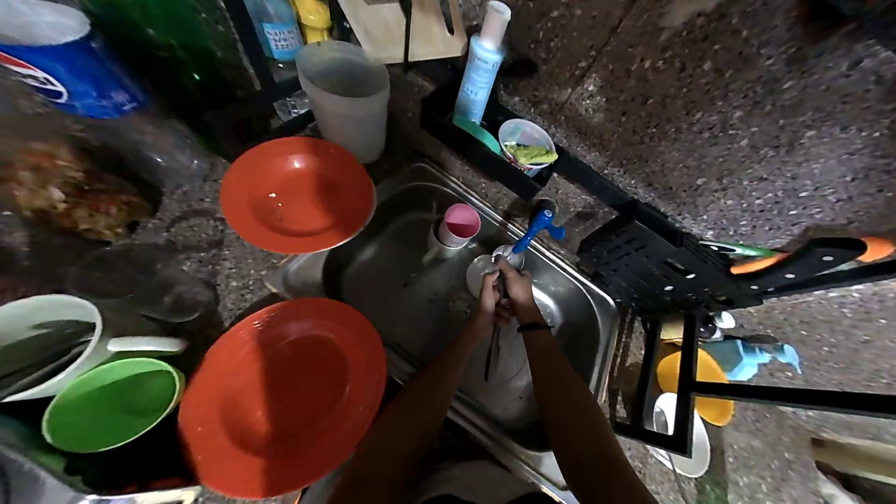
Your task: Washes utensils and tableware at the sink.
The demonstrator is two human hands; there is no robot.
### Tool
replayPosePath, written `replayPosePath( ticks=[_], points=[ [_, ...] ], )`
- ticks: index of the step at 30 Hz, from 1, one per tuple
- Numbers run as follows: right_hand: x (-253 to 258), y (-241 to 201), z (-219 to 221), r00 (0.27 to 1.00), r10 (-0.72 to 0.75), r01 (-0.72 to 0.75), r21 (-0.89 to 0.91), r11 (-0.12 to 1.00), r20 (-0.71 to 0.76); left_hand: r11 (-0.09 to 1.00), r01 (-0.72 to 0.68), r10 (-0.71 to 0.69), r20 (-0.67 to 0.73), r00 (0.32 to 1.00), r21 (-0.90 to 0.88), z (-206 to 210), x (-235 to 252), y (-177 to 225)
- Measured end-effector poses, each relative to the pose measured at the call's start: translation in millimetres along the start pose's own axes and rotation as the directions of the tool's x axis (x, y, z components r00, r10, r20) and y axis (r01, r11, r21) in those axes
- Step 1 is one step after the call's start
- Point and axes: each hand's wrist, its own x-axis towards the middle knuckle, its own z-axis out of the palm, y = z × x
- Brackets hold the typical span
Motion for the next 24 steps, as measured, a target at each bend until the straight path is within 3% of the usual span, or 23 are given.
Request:
replayPosePath(
  ticks=[9, 13, 16, 18, 21, 24],
  points=[
    [-2.2, -1.8, -0.6, 1.0, 0.024, -0.024, -0.022, 0.999, 0.012, 0.997, 0.013, -0.009, -0.055, 0.998, 0.076, 5.8, -7.9, 6.5],
    [-4.8, -0.9, 1.9, 1.0, -0.012, 0.014, -0.066, 0.998, 0.027, 1.0, -0.002, 0.005, -0.115, 0.993, 0.024, 1.0, 0.3, 5.3],
    [-5.1, 4.9, 2.5, 0.989, -0.146, 0.146, -0.253, 0.956, 0.019, 0.999, 0.023, -0.018, -0.136, 0.991, 0.037, -2.4, 1.6, 5.1],
    [-5.0, 10.2, 2.3, 0.962, -0.274, 0.253, -0.437, 0.863, 0.015, 0.993, 0.024, -0.004, -0.176, 0.984, 0.112, -10.0, 8.5, -0.9],
    [-1.9, 22.0, 2.3, 0.849, -0.52, 0.372, -0.589, 0.717, -0.096, 0.988, -0.003, 0.038, -0.221, 0.975, 0.153, -5.8, 7.6, 1.5],
    [-4.7, 25.1, 2.3, 0.772, -0.606, 0.383, -0.62, 0.684, -0.191, 0.977, -0.035, 0.085, -0.234, 0.969, 0.211, -2.2, 10.8, 1.7]
  ],
)
